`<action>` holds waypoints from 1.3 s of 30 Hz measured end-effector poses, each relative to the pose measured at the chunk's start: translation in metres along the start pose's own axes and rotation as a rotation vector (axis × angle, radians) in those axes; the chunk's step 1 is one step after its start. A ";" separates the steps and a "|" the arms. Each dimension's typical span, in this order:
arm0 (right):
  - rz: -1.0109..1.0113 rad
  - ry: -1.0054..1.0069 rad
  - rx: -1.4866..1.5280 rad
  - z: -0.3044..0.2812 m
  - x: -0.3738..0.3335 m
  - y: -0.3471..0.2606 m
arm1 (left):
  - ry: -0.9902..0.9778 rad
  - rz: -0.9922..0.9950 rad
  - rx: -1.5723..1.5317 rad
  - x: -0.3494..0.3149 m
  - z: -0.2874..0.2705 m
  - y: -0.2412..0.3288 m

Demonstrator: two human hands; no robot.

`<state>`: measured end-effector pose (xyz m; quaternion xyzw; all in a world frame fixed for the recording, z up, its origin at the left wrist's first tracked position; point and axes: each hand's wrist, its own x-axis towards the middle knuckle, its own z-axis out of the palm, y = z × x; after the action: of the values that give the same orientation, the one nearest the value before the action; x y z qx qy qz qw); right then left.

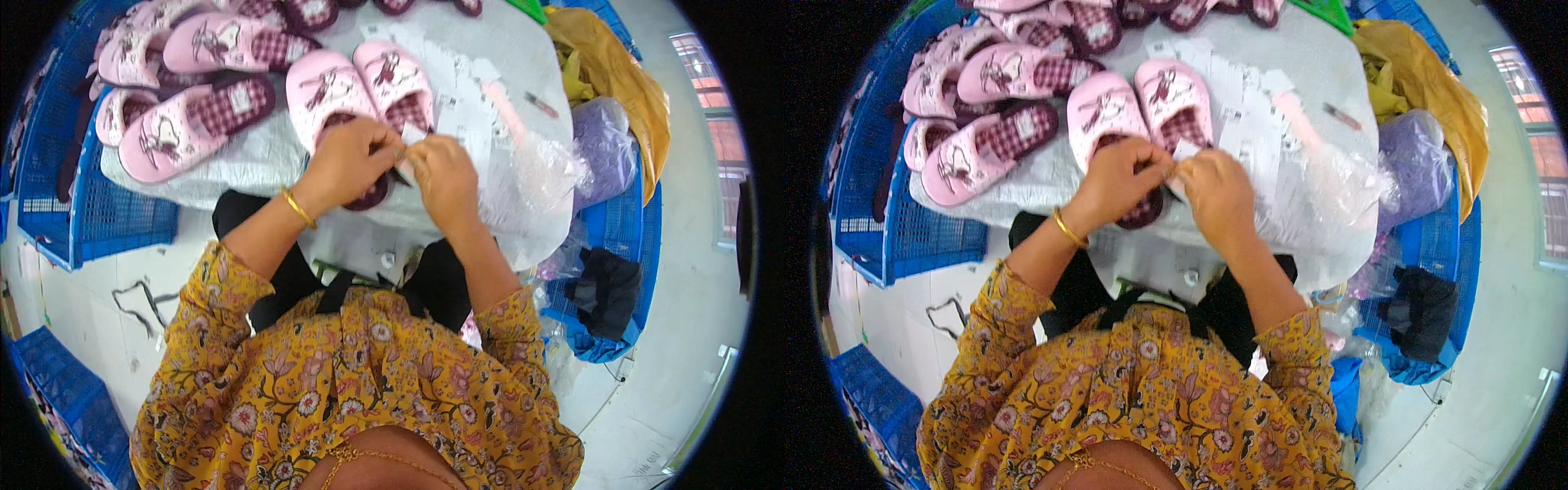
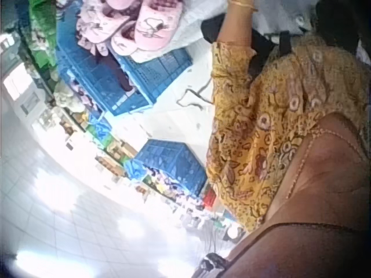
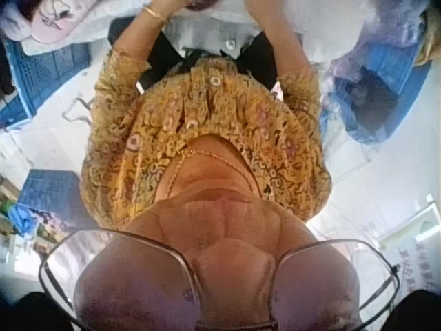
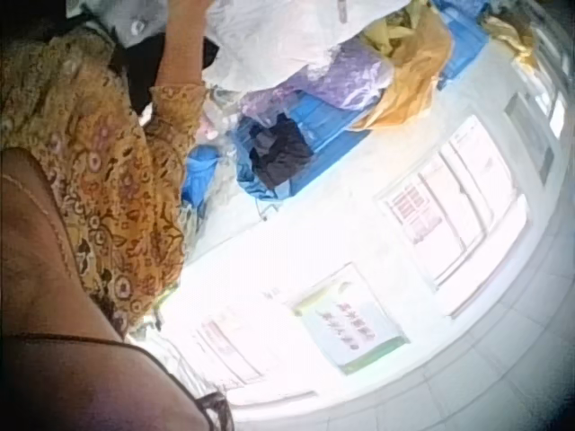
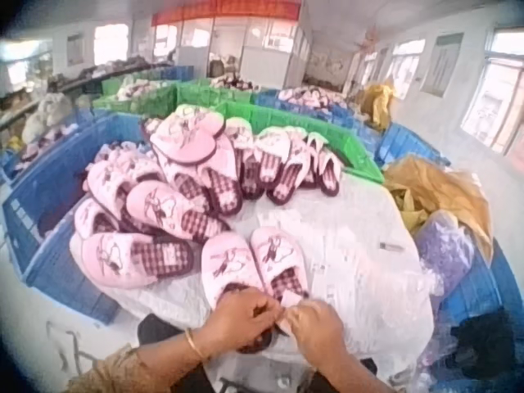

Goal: The person sits on the floor and repeatedly picks up small paper labels, folds them, and places them inside pink slippers. The person then moves the labeled slippers into a nearby green basket.

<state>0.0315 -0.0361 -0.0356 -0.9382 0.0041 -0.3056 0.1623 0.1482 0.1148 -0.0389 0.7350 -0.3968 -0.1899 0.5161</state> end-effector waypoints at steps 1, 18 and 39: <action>-0.073 -0.084 -0.025 -0.003 -0.001 0.005 | 0.012 0.043 0.081 0.004 -0.002 0.004; 0.014 0.096 0.097 0.009 -0.007 -0.002 | -0.016 -0.096 -0.327 0.011 0.003 -0.001; 0.408 0.146 0.434 0.006 -0.005 0.002 | -0.092 -0.201 -0.635 0.013 -0.008 -0.005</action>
<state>0.0309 -0.0353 -0.0430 -0.8370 0.1388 -0.3268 0.4164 0.1640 0.1105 -0.0385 0.5638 -0.2661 -0.3867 0.6795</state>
